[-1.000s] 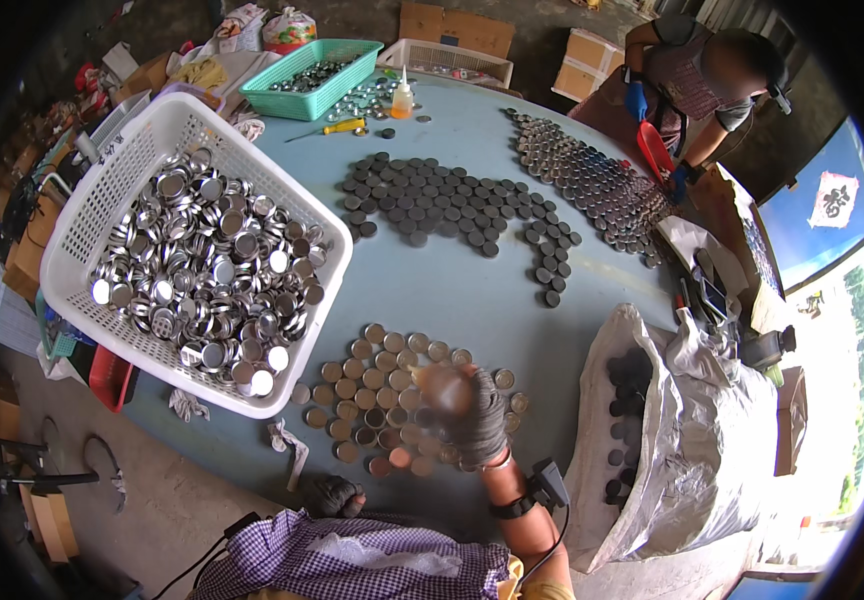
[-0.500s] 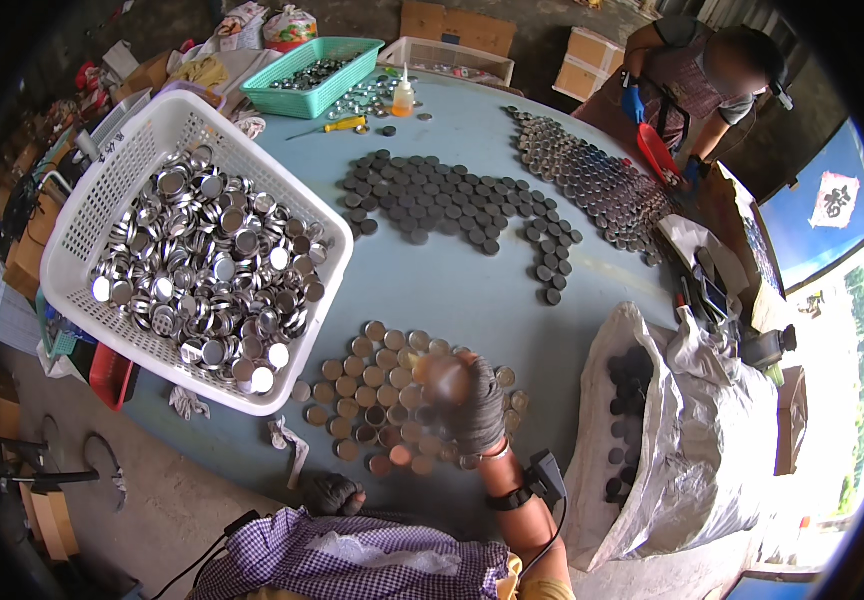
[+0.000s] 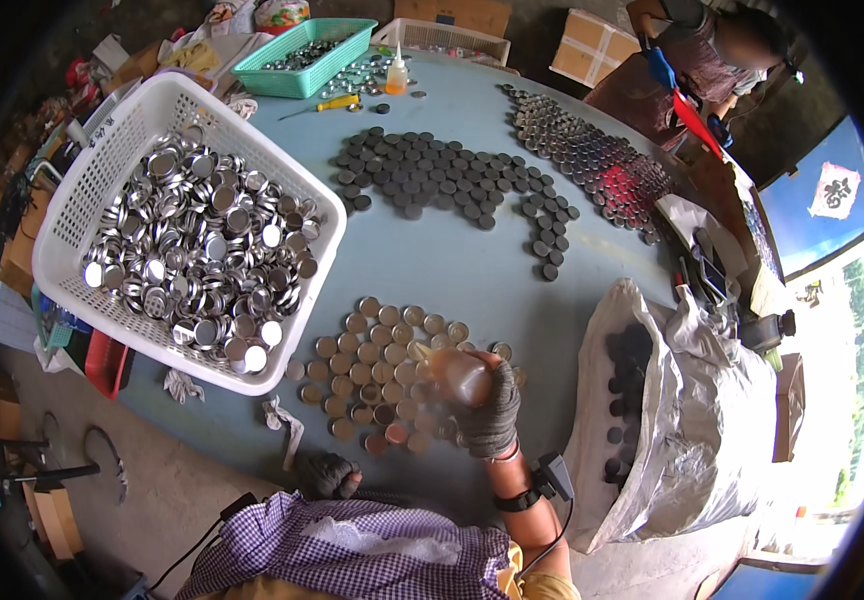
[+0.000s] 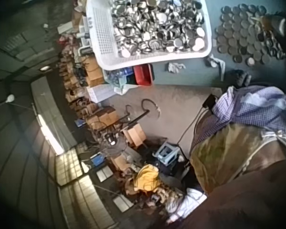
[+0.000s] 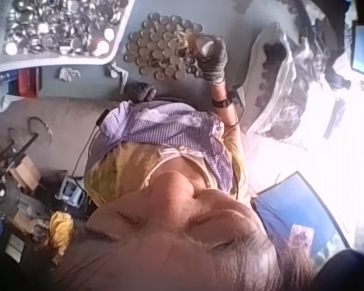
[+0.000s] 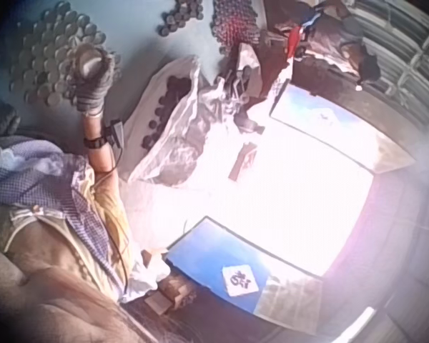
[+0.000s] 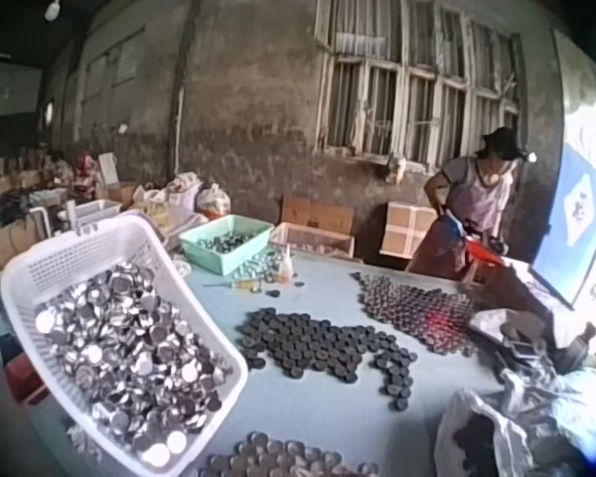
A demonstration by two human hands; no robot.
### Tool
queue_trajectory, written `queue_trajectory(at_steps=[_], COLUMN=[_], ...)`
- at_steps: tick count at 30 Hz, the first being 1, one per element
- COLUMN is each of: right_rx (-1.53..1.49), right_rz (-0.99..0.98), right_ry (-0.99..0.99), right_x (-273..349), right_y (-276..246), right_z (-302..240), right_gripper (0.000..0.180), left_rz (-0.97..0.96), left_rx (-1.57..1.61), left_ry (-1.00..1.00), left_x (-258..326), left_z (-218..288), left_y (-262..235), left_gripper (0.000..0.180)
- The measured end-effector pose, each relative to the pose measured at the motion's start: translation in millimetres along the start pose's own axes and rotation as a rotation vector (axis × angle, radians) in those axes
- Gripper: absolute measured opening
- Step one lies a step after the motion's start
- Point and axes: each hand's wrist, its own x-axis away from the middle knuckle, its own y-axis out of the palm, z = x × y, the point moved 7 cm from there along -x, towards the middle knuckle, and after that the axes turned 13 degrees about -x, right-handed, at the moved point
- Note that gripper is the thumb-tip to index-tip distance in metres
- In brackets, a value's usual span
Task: Applying a liquid adhesive from a squeeze bottle to small circular metal and rubber parts for assembly.
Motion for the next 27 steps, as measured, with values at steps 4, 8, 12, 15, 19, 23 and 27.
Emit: queue_trajectory(at_steps=[4,8,12,15,19,23,27], right_rx=[0.023,0.072,0.082,0.076,0.079,0.016,0.077], right_rz=[-0.021,-0.044,-0.042,-0.035,-0.058,-0.086,-0.056], right_ry=[-0.041,-0.024,-0.007,0.024,0.027,0.069,-0.039], right_x=[1,2,3,6,8,7,3], right_y=[3,3,1,-3,-2,2,6], right_z=[5,9,10,8,0,-3,-8], right_gripper=[0.054,0.055,0.056,0.057,0.055,0.052,0.054], left_rz=[-0.020,-0.057,-0.019,-0.083,0.027,-0.009,0.026], left_rx=[-0.020,-0.041,-0.006,0.004,0.031,0.052,0.034], left_ry=[0.021,0.044,0.025,0.003,0.041,0.037,0.081], left_x=[-1,-5,-8,-8,-9,-6,-6], left_z=[1,3,6,5,5,3,4], left_y=[-3,-3,-8,-5,-7,-3,-3], left_gripper=[0.011,0.012,0.012,0.012,0.020,0.021,0.018])
